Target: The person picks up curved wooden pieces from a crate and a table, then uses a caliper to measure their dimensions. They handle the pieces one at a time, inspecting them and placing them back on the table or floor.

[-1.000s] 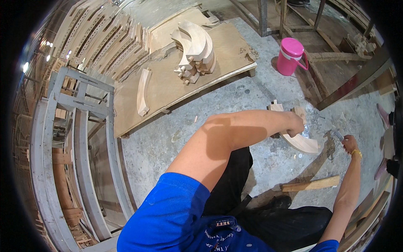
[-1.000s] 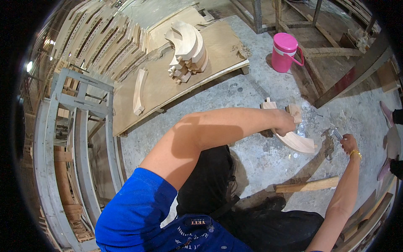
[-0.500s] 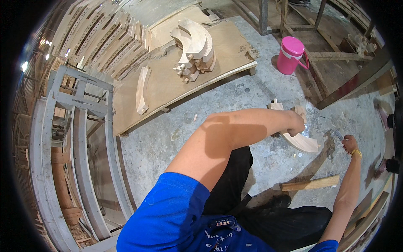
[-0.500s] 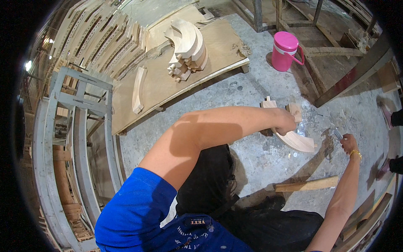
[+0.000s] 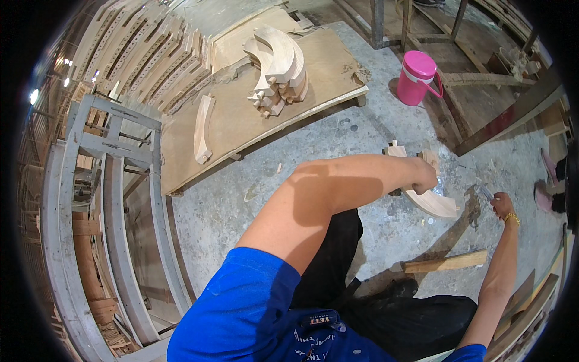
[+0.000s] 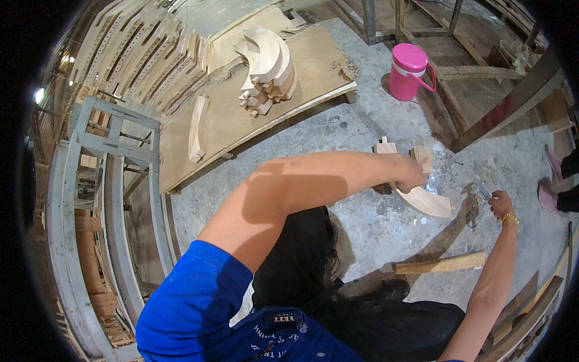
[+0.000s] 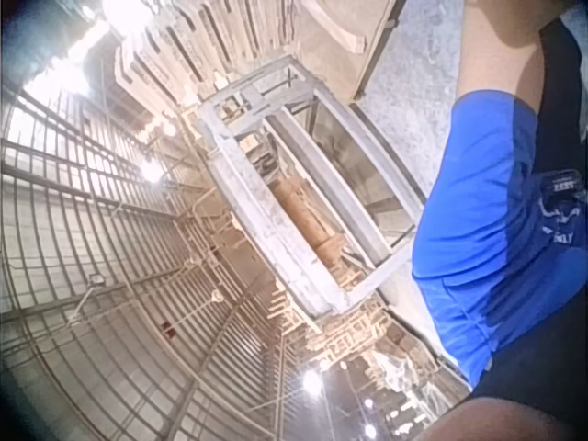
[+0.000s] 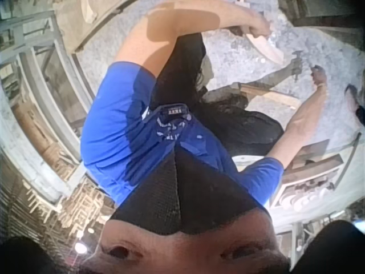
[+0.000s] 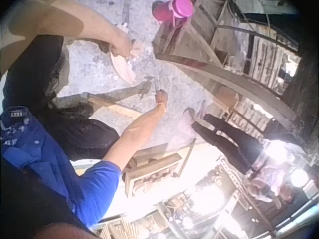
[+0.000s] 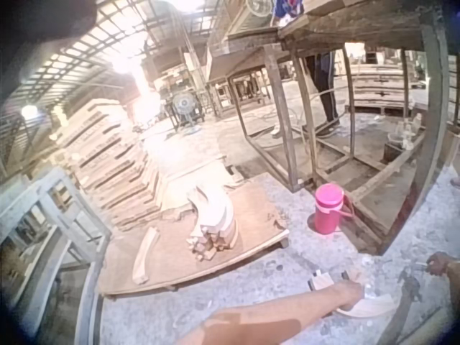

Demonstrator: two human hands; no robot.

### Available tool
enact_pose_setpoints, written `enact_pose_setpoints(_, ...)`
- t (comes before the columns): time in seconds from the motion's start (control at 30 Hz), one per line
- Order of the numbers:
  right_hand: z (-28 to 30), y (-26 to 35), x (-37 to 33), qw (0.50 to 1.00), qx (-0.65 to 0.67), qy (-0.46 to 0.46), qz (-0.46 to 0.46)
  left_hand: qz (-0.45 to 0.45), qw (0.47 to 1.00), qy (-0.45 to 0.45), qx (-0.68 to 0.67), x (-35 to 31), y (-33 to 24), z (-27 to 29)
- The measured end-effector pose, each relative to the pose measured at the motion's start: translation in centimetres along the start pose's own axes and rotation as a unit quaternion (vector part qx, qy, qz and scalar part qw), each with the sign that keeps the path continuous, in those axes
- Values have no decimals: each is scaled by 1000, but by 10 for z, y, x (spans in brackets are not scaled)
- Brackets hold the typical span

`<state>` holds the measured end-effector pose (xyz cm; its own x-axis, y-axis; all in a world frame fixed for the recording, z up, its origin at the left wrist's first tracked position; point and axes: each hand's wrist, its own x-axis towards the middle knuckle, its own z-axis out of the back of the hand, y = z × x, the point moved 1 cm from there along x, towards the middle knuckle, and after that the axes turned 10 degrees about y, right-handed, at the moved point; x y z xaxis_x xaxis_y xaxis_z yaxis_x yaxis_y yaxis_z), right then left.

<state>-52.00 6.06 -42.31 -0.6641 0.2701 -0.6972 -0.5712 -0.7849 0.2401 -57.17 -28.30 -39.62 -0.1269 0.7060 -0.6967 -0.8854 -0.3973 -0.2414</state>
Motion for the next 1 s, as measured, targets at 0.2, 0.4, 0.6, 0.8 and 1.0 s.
enact_pose_setpoints(0.2, 0, -1, -1, 1000, 2, 0, 1, 4, 1000, -17, -9, -4, -2, 0)
enact_pose_setpoints(0.4, 0, -3, 0, 1000, 10, 3, 12, -1, 1000, -5, -6, -6, -3, 2)
enact_pose_setpoints(0.6, -2, -3, 1, 998, 15, -28, 60, 11, 997, -74, 5, 1, 1, -4)
enact_pose_setpoints(0.8, -1, 4, -5, 999, 0, 2, 40, 27, 997, -63, -35, -4, -2, 0)
enact_pose_setpoints(1.0, 2, 5, -14, 1000, -5, 2, 8, -14, 997, -70, -16, -6, -4, 7)
